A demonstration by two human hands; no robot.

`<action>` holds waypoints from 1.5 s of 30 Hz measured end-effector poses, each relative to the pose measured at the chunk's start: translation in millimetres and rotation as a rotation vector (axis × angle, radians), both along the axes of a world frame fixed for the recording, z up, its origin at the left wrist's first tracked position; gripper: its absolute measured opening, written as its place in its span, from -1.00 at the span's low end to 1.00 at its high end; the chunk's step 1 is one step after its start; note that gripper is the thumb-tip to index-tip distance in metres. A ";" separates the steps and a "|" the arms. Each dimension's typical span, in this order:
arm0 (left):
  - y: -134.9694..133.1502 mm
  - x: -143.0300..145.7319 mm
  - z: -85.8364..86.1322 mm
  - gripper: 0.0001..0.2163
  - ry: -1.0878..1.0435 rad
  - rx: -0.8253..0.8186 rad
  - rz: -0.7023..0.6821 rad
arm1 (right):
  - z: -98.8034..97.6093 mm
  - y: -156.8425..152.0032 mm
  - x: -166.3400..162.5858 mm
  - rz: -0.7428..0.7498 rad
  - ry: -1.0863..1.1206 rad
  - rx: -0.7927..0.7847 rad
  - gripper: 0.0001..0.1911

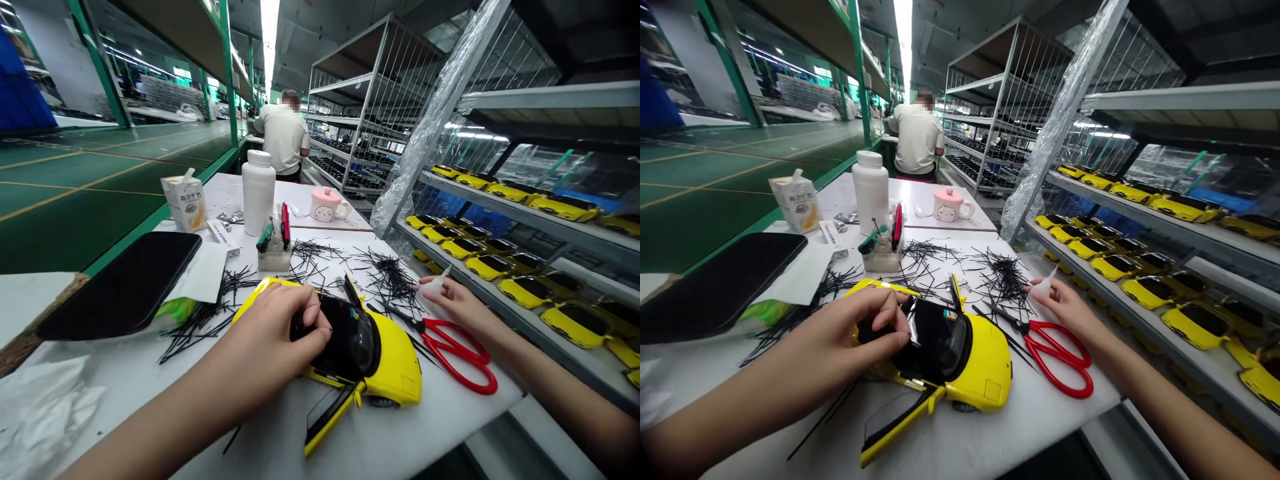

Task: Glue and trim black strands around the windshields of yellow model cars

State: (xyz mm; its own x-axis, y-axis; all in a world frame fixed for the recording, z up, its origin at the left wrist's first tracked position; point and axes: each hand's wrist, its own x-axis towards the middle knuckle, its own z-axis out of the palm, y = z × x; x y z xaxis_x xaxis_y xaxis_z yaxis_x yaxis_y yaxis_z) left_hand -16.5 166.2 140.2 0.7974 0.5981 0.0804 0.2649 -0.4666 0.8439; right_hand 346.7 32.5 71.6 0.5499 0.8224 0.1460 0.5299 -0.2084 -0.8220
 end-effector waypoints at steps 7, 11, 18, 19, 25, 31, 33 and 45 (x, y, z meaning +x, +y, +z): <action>9.6 -6.2 6.0 -0.73 0.079 -0.226 -0.035 | 52.1 23.8 -99.1 0.270 0.195 0.158 -0.57; 12.5 -8.3 5.0 -0.74 0.138 -0.164 -0.017 | 59.8 24.8 -149.8 0.492 -0.056 0.425 -0.83; 7.4 -5.7 5.1 -0.75 0.158 -0.060 0.030 | 42.7 32.4 -167.3 0.875 -0.356 0.409 -0.68; 6.8 -5.1 5.6 -0.76 0.178 -0.061 0.038 | 43.4 32.5 -168.3 0.889 -0.419 0.391 -0.68; 6.5 -3.8 6.2 -0.77 0.203 -0.067 0.070 | 47.8 31.0 -176.3 0.935 -0.614 0.353 -0.72; 7.2 -3.3 5.5 -0.75 0.189 -0.054 0.062 | 48.6 31.5 -177.0 0.943 -0.686 0.356 -0.76; 7.0 -3.3 6.3 -0.74 0.201 -0.048 0.064 | 49.3 31.7 -176.9 0.967 -0.690 0.355 -0.75; 6.7 -5.7 5.9 -0.76 0.197 -0.049 0.056 | 49.1 32.7 -174.3 1.004 -0.712 0.350 -0.76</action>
State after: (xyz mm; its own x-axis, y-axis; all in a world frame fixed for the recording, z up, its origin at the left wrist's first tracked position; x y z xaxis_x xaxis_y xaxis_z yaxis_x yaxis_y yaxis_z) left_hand -22.2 172.9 146.1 0.7604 0.6410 -0.1043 0.4512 -0.4060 0.7947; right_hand 172.4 65.2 120.7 -0.5758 0.6873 0.4427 0.6718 0.7064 -0.2229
